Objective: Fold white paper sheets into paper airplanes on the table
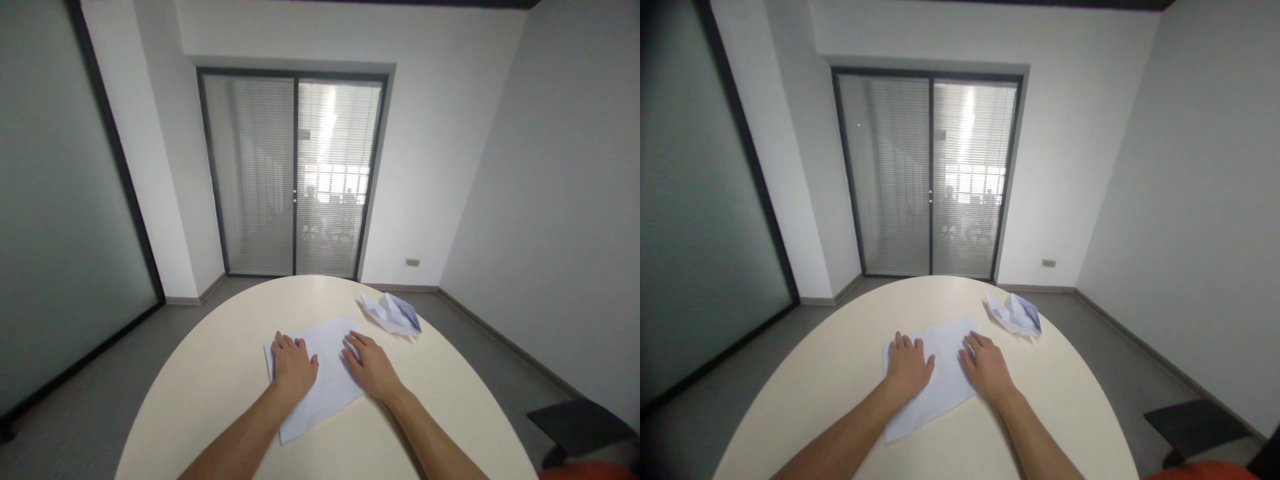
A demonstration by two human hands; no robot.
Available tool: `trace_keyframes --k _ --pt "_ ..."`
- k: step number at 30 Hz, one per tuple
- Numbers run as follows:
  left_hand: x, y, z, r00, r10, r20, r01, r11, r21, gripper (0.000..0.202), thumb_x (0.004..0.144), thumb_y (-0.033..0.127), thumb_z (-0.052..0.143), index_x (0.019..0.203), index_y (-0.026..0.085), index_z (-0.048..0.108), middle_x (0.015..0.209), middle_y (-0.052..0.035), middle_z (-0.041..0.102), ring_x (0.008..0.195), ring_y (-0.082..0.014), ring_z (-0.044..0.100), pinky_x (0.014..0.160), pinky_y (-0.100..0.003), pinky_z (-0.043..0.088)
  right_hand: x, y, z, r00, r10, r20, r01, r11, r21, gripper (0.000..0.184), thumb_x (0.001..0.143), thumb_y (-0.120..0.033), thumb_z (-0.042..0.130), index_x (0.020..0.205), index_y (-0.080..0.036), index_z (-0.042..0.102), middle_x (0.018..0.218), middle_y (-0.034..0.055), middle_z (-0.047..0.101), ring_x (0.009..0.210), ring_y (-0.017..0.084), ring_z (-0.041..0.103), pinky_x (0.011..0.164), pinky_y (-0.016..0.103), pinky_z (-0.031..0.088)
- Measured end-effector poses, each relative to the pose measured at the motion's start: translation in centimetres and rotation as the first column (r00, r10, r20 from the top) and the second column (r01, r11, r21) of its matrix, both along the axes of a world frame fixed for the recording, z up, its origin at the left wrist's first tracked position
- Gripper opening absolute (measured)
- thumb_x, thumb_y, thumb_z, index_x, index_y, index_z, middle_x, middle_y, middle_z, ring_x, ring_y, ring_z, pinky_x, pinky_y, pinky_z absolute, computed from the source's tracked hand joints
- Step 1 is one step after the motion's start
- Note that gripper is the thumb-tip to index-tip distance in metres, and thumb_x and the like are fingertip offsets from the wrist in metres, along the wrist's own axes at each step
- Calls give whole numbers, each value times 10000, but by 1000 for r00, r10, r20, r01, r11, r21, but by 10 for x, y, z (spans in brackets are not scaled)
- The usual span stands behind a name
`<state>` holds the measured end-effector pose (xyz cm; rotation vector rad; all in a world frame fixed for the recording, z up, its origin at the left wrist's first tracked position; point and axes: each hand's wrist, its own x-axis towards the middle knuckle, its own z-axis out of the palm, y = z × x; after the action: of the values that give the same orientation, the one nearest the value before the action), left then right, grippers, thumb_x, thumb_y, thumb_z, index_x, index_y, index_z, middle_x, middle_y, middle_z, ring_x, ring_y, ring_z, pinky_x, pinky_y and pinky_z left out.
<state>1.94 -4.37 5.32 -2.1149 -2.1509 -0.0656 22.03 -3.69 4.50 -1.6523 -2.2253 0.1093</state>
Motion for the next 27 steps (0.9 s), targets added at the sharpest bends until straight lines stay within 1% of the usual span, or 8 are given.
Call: trace_keyframes --k 4,7,11,14,19,22,24,27 --pt "-11 6 -10 951 -298 82 296 954 37 558 950 353 331 1455 139 434 1610 -125 220 1495 -299 118 1171 -497 185 -8 -6 -3 997 65 34 -62 993 -99 626 936 -603 405 1433 -232 488 1526 104 429 1408 305 367 1133 482 294" --pt "-18 12 -20 873 -464 153 472 881 -25 574 957 302 293 1526 222 309 1616 -72 218 1487 -265 175 1175 -493 199 -7 -5 -4 996 63 70 -51 987 -154 686 919 -621 427 1490 -241 398 1582 101 323 1458 324 268 1168 522 200" --pt "-12 11 -20 923 -355 148 363 931 -30 586 954 348 305 1522 202 324 1591 -121 282 1454 -341 244 1126 -572 246 -1 0 1 998 8 59 -3 995 -98 584 945 -547 416 1437 -239 477 1557 96 377 1442 297 308 1181 503 182" --pt "-5 7 -11 962 -248 111 250 968 -3 599 940 407 353 1482 158 400 1503 -193 409 1359 -397 369 1034 -563 359 0 -2 5 999 47 -3 -47 996 -77 570 960 -553 374 1401 -225 524 1532 100 420 1415 267 363 1176 441 229" --pt "-6 5 -5 967 -243 82 239 970 53 598 943 520 359 1361 136 545 1324 -221 551 1218 -385 489 964 -517 424 -4 -8 6 994 108 12 -102 968 -230 737 913 -661 395 1508 -229 363 1599 93 280 1485 313 196 1193 527 137" --pt "-12 9 -13 935 -329 133 323 944 63 600 966 497 320 1364 100 532 1414 -207 497 1339 -357 402 1078 -493 346 0 -5 3 997 74 19 -66 965 -255 726 925 -659 367 1520 -244 333 1615 84 227 1498 314 142 1188 563 92" --pt "-15 13 -21 914 -367 172 366 930 36 637 982 484 277 1448 77 429 1543 -182 354 1448 -330 253 1162 -479 235 4 -1 0 998 53 17 -47 967 -250 713 928 -659 364 1514 -254 346 1616 83 228 1498 312 141 1186 563 91" --pt "-17 17 -30 897 -390 210 397 918 7 647 984 507 256 1516 145 326 1604 -129 240 1484 -312 166 1192 -499 159 8 3 -3 999 43 11 -39 968 -248 698 928 -655 371 1510 -270 352 1615 78 233 1497 312 146 1184 561 98"
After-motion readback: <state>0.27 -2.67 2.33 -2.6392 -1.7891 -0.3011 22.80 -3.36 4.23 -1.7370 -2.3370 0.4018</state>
